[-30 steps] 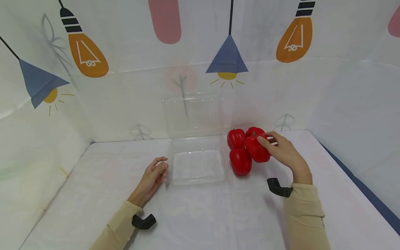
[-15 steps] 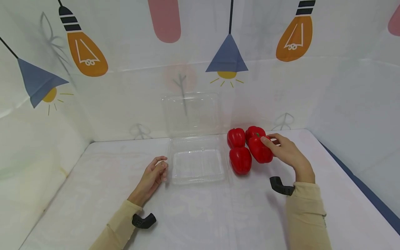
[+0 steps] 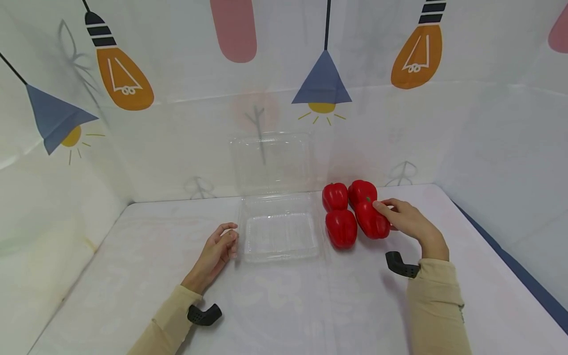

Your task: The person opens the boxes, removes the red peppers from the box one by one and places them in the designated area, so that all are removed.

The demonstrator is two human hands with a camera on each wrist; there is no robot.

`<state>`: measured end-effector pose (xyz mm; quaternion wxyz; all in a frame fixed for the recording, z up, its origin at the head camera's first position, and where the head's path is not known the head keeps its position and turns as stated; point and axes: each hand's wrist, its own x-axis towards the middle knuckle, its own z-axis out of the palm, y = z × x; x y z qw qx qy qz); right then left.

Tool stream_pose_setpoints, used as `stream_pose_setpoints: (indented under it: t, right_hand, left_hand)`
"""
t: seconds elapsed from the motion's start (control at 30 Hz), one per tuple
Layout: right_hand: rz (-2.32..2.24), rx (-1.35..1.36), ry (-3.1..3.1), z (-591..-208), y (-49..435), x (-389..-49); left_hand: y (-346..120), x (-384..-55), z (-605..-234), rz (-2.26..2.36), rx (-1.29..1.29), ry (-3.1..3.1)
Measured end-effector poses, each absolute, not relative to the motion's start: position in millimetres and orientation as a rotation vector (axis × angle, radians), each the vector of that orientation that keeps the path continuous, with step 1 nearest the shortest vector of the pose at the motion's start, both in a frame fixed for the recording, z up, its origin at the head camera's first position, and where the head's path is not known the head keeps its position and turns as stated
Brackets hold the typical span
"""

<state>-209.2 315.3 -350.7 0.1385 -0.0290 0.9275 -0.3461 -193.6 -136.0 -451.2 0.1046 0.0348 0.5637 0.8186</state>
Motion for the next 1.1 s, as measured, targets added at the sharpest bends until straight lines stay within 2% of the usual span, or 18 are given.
stream_pose_setpoints:
  t: [1.1]
  right_hand:
    - [-1.049,-0.068,2.549,-376.1,328.2,-221.9]
  left_hand:
    - [-135.7,-192.2,-450.6,2.410,0.127,1.672]
